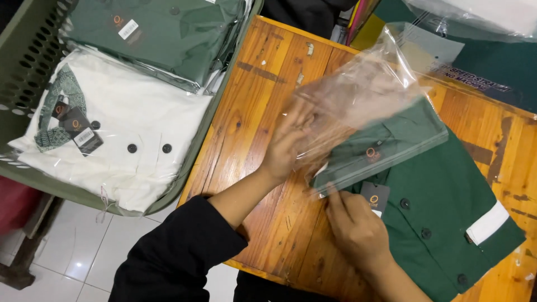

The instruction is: Packing folded green shirts into clear plastic adhesive bags at a packaging station.

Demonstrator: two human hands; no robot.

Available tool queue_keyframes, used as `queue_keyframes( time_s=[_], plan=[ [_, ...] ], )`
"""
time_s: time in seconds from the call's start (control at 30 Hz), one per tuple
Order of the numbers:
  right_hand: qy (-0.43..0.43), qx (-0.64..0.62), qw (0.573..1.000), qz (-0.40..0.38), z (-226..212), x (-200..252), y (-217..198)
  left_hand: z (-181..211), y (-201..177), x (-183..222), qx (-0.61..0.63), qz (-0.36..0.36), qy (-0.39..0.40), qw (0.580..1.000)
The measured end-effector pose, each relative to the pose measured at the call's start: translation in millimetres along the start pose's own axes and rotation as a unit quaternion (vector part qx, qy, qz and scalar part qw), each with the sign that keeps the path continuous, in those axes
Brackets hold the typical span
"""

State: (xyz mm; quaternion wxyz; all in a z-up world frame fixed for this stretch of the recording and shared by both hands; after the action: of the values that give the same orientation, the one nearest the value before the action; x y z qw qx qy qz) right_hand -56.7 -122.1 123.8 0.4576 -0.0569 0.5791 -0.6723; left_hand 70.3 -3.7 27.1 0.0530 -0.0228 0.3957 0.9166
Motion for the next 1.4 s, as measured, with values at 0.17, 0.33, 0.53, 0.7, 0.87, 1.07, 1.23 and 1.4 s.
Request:
queue_keyframes(
  time_s=[0.17,0.33,0.53,0.7,0.87,1.07,1.23,1.4],
  plan=[
    [0.09,-0.024,0.995,0.017,10.8,10.2,8.1,-2.9,-19.7,-6.7,0.214,0.109,-0.007,0.971],
    [0.065,-0.118,0.989,-0.054,6.7,20.4,36.6,22.0,-24.4,-14.2,0.288,0.067,0.059,0.953],
    [0.04,-0.087,0.995,0.026,11.1,15.8,14.0,51.1,-32.9,-16.2,0.19,0.151,0.107,0.964],
    [0.004,-0.041,0.991,0.131,3.1,-3.4,-21.2,46.0,-43.5,-15.8,0.089,0.234,0.087,0.964],
    [-0.008,-0.031,0.999,0.015,-4.6,7.9,15.4,42.9,-48.0,-17.2,-0.025,0.195,0.141,0.97],
    [0.05,-0.107,0.991,0.059,15.3,16.4,2.7,38.0,-28.2,-20.5,-0.275,0.054,0.087,0.956],
    [0.161,-0.091,0.983,-0.006,34.0,24.9,27.7,38.5,27.4,-4.3,-0.618,-0.191,-0.172,0.743],
    [0.118,-0.146,0.982,0.007,22.8,2.1,18.3,21.2,25.0,2.8,-0.643,-0.265,-0.189,0.693]
  ],
)
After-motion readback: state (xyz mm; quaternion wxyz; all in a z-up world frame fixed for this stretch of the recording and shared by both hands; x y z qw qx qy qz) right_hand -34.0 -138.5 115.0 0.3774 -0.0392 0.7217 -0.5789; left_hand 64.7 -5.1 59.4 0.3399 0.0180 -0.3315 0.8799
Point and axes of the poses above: each hand's wrist, its own x-axis away from the middle knuckle, its own y-axis out of the palm, z = x × y, the point moved 8 cm from there along -x, towards the middle knuckle, and after that the axes turned 11 degrees about x, right-handed, at the moved point
